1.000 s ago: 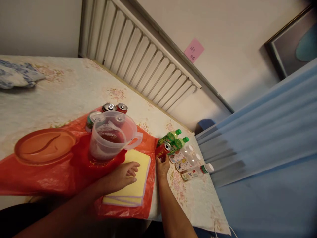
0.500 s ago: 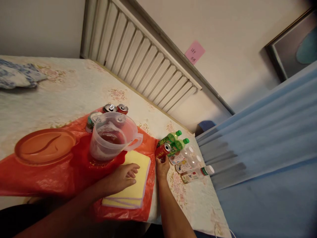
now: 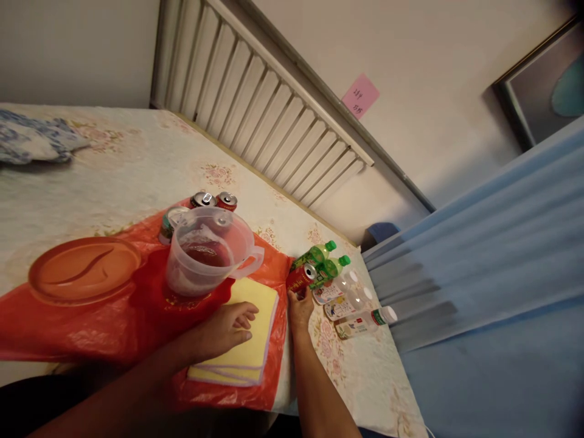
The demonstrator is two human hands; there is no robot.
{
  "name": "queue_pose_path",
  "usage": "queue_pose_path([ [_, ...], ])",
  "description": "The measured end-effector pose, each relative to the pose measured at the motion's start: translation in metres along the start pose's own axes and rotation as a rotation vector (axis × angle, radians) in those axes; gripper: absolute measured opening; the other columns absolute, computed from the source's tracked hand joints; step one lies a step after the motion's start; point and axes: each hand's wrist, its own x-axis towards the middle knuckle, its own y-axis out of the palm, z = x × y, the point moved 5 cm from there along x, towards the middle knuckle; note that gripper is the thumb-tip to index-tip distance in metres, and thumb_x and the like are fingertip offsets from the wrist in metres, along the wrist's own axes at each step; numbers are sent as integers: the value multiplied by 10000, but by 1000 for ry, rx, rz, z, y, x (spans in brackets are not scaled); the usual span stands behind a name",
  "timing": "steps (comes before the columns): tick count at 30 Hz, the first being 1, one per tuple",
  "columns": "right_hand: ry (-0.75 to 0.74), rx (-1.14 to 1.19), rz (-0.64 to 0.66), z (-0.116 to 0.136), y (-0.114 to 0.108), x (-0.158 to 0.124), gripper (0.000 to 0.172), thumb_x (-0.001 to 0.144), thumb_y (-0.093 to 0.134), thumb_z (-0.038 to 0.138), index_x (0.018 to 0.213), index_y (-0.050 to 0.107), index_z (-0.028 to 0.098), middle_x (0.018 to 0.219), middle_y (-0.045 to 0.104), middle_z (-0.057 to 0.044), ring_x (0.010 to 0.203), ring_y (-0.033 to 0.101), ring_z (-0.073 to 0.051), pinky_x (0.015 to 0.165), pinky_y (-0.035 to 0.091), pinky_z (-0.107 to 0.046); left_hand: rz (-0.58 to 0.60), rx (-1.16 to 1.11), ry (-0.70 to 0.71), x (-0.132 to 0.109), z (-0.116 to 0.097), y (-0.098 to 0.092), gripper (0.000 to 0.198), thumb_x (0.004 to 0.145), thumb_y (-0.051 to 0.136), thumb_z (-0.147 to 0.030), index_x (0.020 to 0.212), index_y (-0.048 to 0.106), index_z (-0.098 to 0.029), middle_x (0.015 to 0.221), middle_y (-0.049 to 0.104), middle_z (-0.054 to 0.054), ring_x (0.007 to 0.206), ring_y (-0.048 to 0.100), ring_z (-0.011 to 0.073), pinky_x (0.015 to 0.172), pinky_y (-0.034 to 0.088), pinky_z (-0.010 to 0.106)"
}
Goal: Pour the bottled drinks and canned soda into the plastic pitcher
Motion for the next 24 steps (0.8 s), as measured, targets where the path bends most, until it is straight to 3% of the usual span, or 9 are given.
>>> queue_pose_path([
  [12, 27, 6, 1, -5, -1, -2, 473, 657, 688, 386, 1059, 680, 137, 846, 727, -56, 724, 623, -207, 698, 492, -306, 43, 36, 29, 3, 7, 4, 459, 713, 607, -277, 1160, 613, -173, 1144, 699, 105, 990, 669, 245, 907, 556, 394],
  [20, 63, 84, -162, -11, -28, -25, 451, 711, 693, 469, 1051, 635, 178, 825, 704, -45, 761, 657, -217, 752, 530, -345, 44, 54, 53, 4, 7, 6, 436, 705, 626, -240, 1136, 598, -176, 1146, 696, 106, 971, 662, 223, 878, 564, 364],
  [24, 58, 224, -145, 11, -30, -30, 433, 725, 696, 462, 1039, 628, 171, 818, 697, -42, 758, 667, -209, 722, 534, -326, 45, 56, 79, 3, 5, 6, 419, 712, 629, -242, 1123, 613, -164, 1087, 701, 102, 956, 666, 233, 846, 561, 366],
])
